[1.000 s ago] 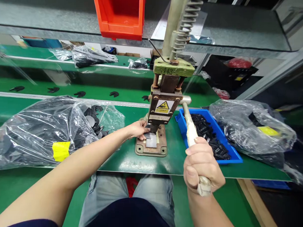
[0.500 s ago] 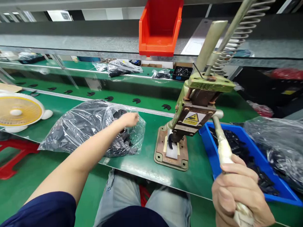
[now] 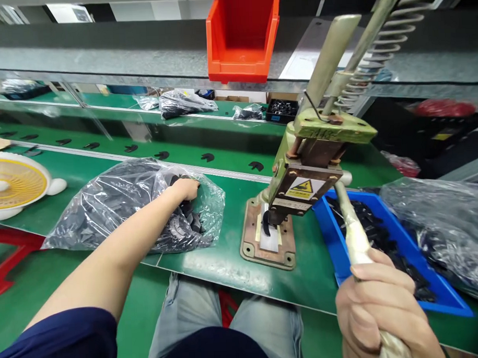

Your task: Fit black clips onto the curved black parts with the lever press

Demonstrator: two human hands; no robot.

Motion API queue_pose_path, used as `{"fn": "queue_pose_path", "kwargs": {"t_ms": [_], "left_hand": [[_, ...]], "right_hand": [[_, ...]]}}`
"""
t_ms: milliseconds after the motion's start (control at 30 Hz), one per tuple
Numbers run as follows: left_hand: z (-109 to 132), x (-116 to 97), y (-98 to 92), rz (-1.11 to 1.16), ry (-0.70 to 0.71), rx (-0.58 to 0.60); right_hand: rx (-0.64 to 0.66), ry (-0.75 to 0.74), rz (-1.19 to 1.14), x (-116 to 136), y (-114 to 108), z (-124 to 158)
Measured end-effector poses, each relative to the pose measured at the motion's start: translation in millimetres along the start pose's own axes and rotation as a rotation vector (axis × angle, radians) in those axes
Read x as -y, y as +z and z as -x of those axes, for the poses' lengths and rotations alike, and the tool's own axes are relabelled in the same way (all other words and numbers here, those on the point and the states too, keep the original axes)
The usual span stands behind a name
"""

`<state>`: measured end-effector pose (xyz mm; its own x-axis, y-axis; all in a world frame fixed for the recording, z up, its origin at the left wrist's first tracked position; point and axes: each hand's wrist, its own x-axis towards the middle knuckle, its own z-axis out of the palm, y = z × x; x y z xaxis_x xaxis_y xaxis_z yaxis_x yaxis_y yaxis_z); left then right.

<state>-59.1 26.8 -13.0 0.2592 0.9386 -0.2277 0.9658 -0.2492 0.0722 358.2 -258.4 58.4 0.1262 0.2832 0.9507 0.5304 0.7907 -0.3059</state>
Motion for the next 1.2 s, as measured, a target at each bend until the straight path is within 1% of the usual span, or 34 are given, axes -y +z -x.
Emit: {"fn": "queue_pose_path", "kwargs": {"t_ms": [100, 167, 233, 267, 333, 400, 467, 533, 633, 833, 933, 1000, 1033, 1067, 1133, 1200], "left_hand": [[17.5, -14.6, 4.0, -0.017, 0.12, 0.064], [28.5, -21.3, 1.0, -0.033, 0.235, 0.065], [35.8, -26.3, -4.4, -0.051, 0.298, 0.055], [38.1, -28.9, -7.1, -0.057, 0.292, 0.056], [41.2, -35.7, -10.7, -0.064, 0.216, 0.065], [44.2, -45.4, -10.5, -0.064, 0.08, 0.075], [48.0, -56.8, -6.3, -0.061, -0.041, 0.085], [51.6, -67.3, 0.4, -0.051, -0.059, 0.097], [54.1, -77.8, 11.2, 0.017, -0.006, 0.056], [54.4, -91.5, 25.9, 0.343, -0.003, -0.043], [56.3, -100.9, 30.2, 0.381, 0.103, -0.141], [57.8, -108.5, 32.2, 0.473, 0.15, -0.198], [58.7, -113.0, 32.9, 0.578, 0.149, -0.196], [60.0, -118.0, 33.5, 0.716, 0.134, -0.168], [63.7, -130.1, 33.6, 1.026, 0.101, -0.067], [69.2, -144.4, 32.4, 1.276, 0.092, 0.015]], "right_hand": [[-0.06, -0.002, -0.001, -1.9, 4.3, 2.0], [-0.093, 0.014, 0.009, -2.8, 6.7, 3.3], [-0.108, 0.022, 0.012, -3.2, 7.4, 4.0], [-0.105, 0.023, 0.011, -3.0, 6.9, 4.1], [-0.068, 0.029, 0.011, -2.1, 4.8, 3.8], [-0.021, 0.042, 0.015, -0.4, 2.2, 3.0], [0.002, 0.056, 0.015, 1.5, 0.4, 2.1], [0.0, 0.07, 0.01, 3.0, -0.2, 1.1], [0.004, 0.063, -0.008, 3.9, 0.4, -0.1], [0.026, 0.071, -0.007, 4.9, 0.0, -1.3], [0.042, 0.061, -0.02, 6.0, -0.4, -1.7], [0.046, 0.054, -0.029, 6.5, -0.1, -1.7], [0.047, 0.049, -0.034, 6.7, 0.2, -1.6], [0.049, 0.045, -0.039, 6.9, 0.5, -1.6], [0.055, 0.046, -0.045, 7.4, 1.0, -1.8], [0.051, 0.044, -0.041, 7.7, 1.3, -2.0]]}}
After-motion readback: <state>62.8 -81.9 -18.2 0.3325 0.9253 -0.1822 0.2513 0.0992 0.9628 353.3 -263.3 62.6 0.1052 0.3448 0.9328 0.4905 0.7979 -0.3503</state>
